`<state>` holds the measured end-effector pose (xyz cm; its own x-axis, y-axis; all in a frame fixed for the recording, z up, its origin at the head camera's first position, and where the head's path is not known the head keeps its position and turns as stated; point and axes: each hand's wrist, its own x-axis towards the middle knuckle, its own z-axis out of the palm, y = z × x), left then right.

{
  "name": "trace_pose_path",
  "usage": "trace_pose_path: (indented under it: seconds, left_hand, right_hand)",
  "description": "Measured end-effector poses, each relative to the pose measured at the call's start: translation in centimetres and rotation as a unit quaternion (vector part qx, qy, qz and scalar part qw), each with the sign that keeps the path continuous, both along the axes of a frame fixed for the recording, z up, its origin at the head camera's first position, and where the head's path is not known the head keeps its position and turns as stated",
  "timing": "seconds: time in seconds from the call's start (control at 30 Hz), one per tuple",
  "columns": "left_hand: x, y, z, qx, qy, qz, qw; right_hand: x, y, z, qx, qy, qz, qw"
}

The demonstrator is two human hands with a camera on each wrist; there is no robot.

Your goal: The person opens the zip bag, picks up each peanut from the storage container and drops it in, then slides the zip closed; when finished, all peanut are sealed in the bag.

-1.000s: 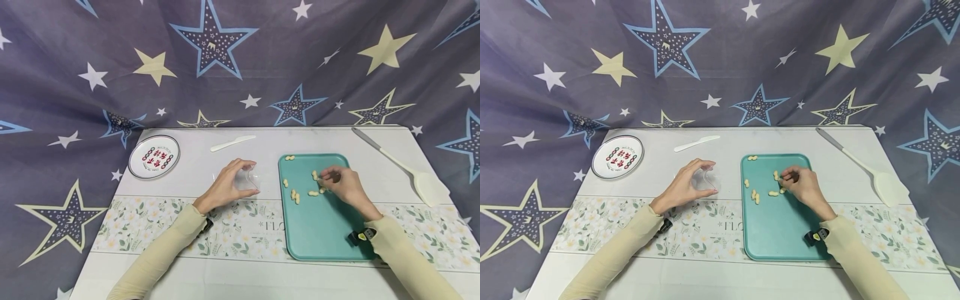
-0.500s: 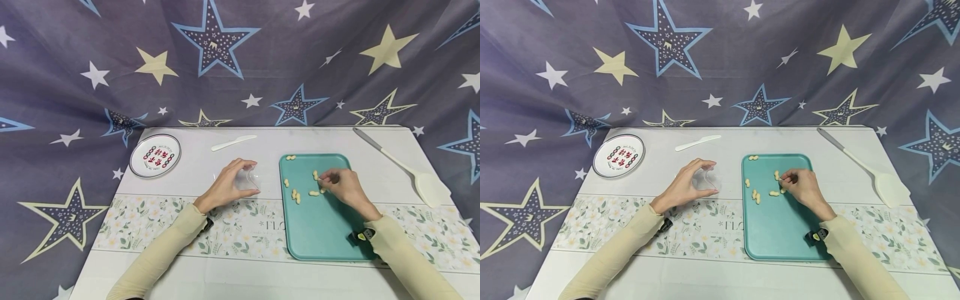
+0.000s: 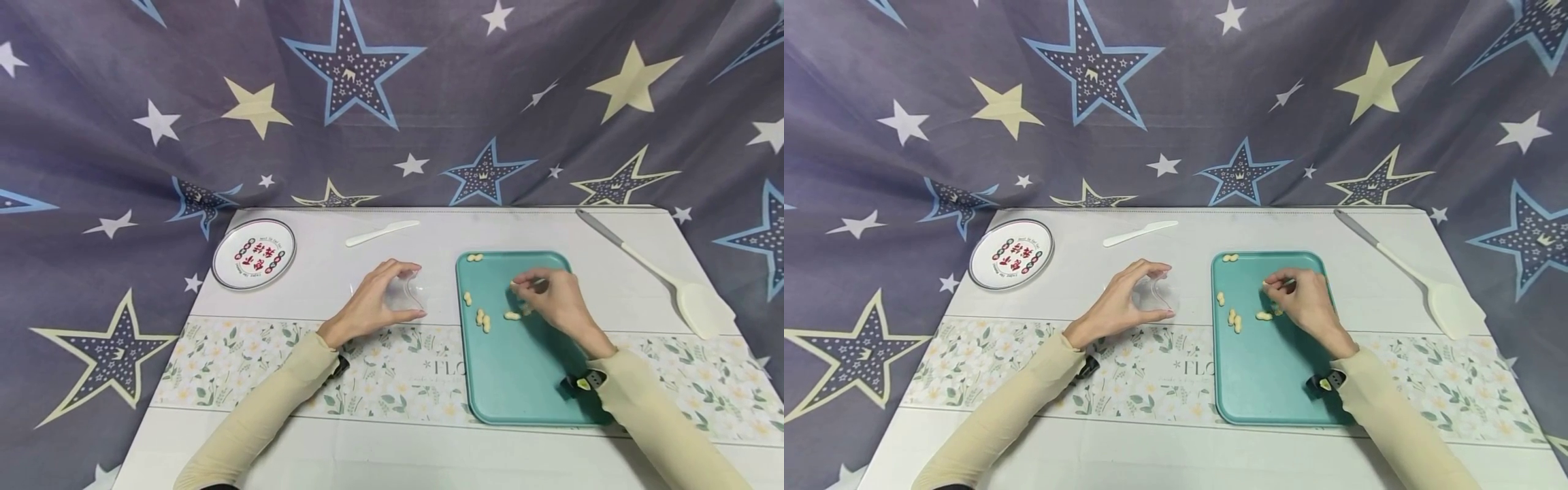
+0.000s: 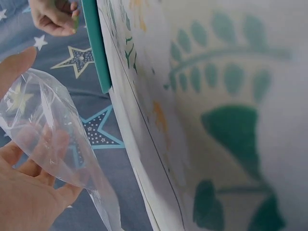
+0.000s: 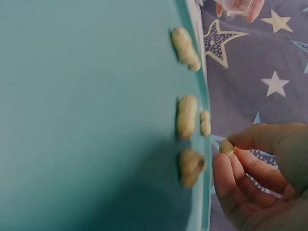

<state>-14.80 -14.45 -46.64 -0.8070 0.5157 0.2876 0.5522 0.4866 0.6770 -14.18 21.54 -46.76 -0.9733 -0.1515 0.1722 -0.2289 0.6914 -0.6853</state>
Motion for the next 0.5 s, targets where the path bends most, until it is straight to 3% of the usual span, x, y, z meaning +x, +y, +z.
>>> trace_pose_path:
  seconds: [0.5]
  left_hand:
    - [-0.2,0.0,0.1,-0.011,-0.001,-0.007,0.9999]
  right_hand:
    - [-0.3,-4.9,1.6,-0.057,-0.040,0.038,0.9968]
